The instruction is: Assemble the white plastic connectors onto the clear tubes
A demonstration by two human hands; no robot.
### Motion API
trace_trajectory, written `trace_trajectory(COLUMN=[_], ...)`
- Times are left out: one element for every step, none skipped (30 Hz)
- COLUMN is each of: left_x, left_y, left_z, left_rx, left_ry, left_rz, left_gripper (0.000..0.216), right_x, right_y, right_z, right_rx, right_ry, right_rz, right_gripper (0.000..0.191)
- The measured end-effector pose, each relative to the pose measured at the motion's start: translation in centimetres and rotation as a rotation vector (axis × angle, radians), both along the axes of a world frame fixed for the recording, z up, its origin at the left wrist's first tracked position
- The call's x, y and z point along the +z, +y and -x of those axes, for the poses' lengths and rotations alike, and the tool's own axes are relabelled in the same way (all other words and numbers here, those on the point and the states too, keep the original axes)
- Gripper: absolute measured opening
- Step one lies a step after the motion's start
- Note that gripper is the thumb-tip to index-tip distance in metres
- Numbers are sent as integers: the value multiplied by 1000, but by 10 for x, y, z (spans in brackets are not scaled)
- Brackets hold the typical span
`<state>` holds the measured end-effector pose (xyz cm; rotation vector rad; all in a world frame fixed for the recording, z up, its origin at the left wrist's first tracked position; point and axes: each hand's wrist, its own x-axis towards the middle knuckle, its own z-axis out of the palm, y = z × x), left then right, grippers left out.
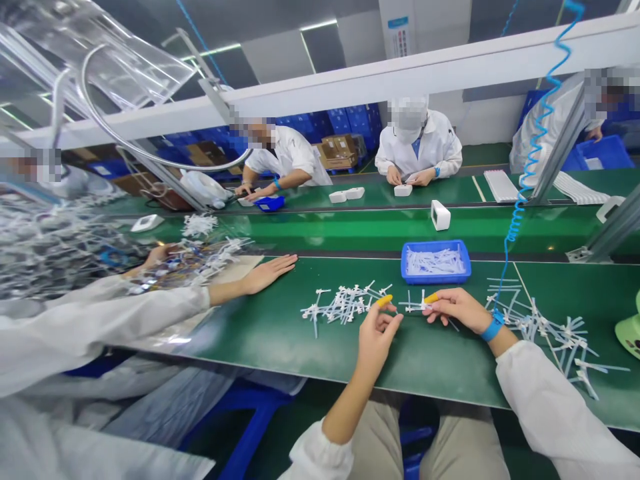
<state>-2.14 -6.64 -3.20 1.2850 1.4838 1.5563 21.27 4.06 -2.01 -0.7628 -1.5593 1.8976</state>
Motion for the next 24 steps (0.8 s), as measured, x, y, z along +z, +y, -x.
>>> trace_trajectory(left_x=[-2, -3, -3, -4, -4, -3, -3, -2, -2, -2, -1, -1, 0, 0, 0, 0, 0, 0, 0, 0, 0, 0, 0, 0], left_y=[2, 3, 4, 4, 4, 4, 4, 4, 4, 5, 5, 5, 6, 6, 7, 7, 8, 8, 9, 9, 9, 9, 9, 9], left_z=[1, 1, 0, -1, -1, -2, -2, -2, -1, -1, 0, 0, 0, 1, 1, 1, 1, 1, 1, 1, 1, 1, 1, 1], left_rx=[-20, -38, -45, -45, -41, -33, -24, -16, -8, 0, 7, 11, 12, 12, 12, 13, 15, 17, 18, 18, 18, 17, 16, 15], left_ry=[-16, -18, -8, 8, 25, 36, 41, 41, 37, 31, 25, 21, 19, 16, 14, 11, 7, 2, -2, -5, -5, -4, -1, 0], left_rz=[25, 45, 58, 67, 74, 79, 84, 88, 92, 96, 100, 104, 108, 111, 111, 110, 109, 109, 109, 109, 108, 107, 106, 106], left_gripper=[43, 41, 38, 34, 32, 30, 30, 29, 30, 30, 30, 30, 29, 29, 29, 30, 30, 31, 31, 31, 31, 30, 29, 29], right_x=[1, 1, 2, 2, 2, 1, 1, 1, 1, 1, 1, 2, 2, 3, 4, 4, 5, 5, 6, 6, 7, 7, 7, 7], right_y=[-1, -1, -2, -2, -2, -3, -3, -3, -3, -3, -2, -2, -1, 0, 1, 2, 2, 2, 3, 3, 3, 2, 2, 2], right_z=[0, 0, -1, -1, -1, -1, -2, -2, -3, -4, -5, -7, -8, -9, -10, -11, -11, -12, -12, -12, -12, -13, -13, -13], right_rx=[18, 35, 51, 63, 73, 84, 97, 110, 119, 121, 118, 109, 100, 94, 90, 86, 80, 72, 65, 58, 52, 48, 44, 41], right_ry=[-10, -20, -32, -45, -57, -63, -63, -52, -32, -4, 25, 53, 76, 94, 105, 111, 113, 112, 110, 109, 108, 108, 108, 108], right_rz=[0, -3, -8, -15, -21, -24, -19, -3, 20, 48, 77, 103, 125, 141, 154, 164, 171, 174, 175, 175, 174, 174, 174, 175], right_gripper=[39, 39, 38, 38, 38, 38, 38, 39, 40, 42, 44, 46, 48, 48, 48, 47, 46, 45, 44, 44, 44, 44, 44, 44])
